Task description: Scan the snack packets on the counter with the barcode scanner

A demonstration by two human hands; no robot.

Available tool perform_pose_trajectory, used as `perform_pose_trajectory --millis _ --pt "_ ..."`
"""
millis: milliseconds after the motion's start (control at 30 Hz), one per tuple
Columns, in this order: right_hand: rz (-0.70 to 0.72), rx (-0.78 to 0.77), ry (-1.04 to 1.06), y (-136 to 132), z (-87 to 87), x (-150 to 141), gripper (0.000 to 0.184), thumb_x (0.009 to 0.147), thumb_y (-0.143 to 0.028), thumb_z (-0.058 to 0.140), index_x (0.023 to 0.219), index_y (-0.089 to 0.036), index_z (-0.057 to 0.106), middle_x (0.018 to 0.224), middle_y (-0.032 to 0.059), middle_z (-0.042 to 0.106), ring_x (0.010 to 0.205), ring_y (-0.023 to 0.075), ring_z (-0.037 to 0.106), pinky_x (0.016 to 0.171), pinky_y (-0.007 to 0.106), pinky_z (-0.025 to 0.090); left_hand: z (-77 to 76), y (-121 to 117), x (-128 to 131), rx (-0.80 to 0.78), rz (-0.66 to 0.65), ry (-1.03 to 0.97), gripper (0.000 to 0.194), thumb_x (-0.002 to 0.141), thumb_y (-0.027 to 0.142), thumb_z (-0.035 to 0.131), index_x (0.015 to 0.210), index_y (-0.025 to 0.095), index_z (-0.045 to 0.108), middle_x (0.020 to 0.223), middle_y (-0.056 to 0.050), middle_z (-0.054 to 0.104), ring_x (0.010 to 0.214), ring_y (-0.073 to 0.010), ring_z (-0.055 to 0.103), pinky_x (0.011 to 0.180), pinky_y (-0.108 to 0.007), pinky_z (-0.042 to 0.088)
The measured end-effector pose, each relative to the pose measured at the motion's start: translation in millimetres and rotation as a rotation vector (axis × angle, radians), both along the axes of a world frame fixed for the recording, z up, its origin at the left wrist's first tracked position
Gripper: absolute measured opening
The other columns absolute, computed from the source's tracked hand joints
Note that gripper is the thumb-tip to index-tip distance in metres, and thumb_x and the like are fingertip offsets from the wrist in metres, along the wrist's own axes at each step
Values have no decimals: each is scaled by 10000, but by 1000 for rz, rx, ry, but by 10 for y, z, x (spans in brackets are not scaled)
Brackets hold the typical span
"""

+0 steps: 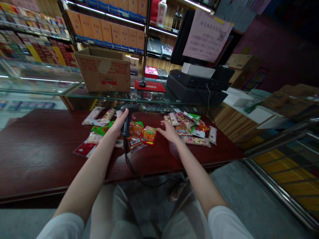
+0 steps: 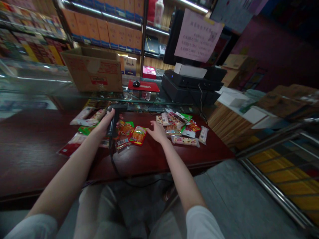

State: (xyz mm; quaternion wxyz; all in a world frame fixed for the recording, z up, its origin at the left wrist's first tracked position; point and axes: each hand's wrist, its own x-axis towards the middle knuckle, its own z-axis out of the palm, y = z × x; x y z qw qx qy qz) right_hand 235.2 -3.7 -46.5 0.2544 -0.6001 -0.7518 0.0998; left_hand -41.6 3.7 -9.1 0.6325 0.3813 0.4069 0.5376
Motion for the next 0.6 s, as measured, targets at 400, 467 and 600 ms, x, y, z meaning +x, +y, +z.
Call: perform_pose_trajectory --millis 400,467,600 --pt "-117 -219 -16 241 -115 -341 559 626 -333 809 1086 -182 529 1118 121 595 1095 304 572 948 446 426 64 -29 -85 -83 -67 -26 465 865 554 591 1032 121 629 604 -10 578 429 -102 504 399 -215 413" --pt "-135 -125 256 341 -163 -289 569 622 -245 767 1119 -206 493 1080 70 604 1030 250 596 931 426 453 51 -14 -75 -66 -72 -19 461 888 546 559 1041 116 627 666 -35 618 432 -89 489 394 -209 401" --pt "-85 25 1009 566 -196 -205 630 614 -209 720 1185 -257 458 1059 12 619 988 186 612 897 374 502 -40 50 -52 -29 -115 -5 440 911 532 525 1047 127 632 777 -72 661 446 -79 471 396 -208 393"
